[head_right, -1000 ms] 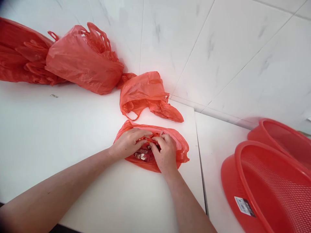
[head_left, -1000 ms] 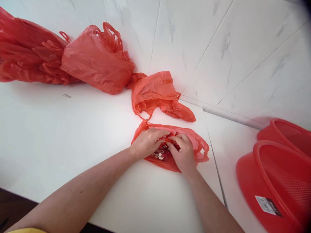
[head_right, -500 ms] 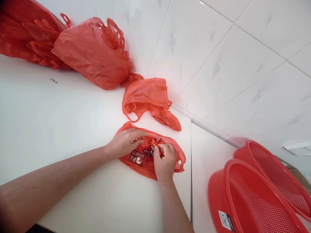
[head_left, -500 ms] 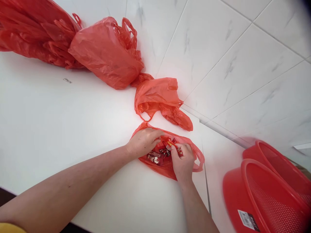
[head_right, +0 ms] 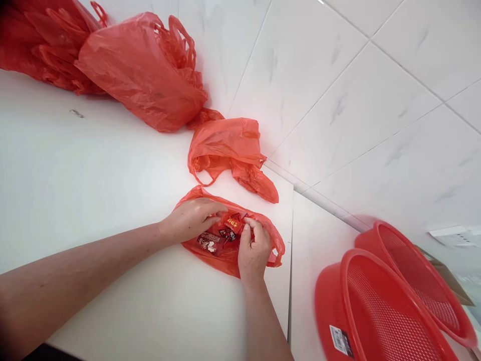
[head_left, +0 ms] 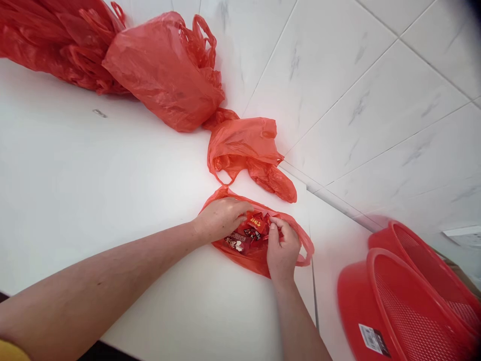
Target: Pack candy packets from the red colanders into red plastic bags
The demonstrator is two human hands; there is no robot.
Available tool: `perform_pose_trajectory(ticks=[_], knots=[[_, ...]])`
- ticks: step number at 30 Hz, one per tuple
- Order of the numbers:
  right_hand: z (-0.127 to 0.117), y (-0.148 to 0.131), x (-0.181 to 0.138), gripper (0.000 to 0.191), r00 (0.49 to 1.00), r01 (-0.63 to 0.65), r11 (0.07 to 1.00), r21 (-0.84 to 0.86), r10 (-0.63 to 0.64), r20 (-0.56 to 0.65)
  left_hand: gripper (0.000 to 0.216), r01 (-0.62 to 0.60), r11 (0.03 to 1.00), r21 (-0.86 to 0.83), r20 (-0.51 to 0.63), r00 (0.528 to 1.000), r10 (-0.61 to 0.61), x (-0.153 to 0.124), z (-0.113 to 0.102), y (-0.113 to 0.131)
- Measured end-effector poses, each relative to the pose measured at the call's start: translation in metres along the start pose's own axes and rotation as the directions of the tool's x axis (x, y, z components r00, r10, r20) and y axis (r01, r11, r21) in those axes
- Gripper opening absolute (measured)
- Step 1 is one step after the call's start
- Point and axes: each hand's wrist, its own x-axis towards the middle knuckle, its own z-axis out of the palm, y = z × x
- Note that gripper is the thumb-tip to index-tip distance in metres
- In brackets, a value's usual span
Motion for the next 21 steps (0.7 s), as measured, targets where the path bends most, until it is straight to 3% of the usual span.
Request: perform_pose_trajectory(ticks=[5,10,21], knots=[[0.0013,-0.0018,-0.0022,0.025,0.999,-0.027,0.998,0.052,0.028,-0.018,0.024,0.006,1.0,0.005,0.006,1.0,-0.006,0.0006,-0.0004,-0.0007],[0.0036,-0.0018,-0.0044,0.039,0.989,-0.139,0.989,0.041,0.141,-0.046,0.029,0.016,1.0,0.024,-0.001,1.0,-0.016,0.0003,0.0004,-0.0018],[0.002,-0.0027,-0.003,0.025,0.986,-0.16,0.987,0.027,0.161,-0.047,0.031,-0.005,1.0,0.015,-0.003,1.0,0.005,0.0001,-0.0005,-0.0014]])
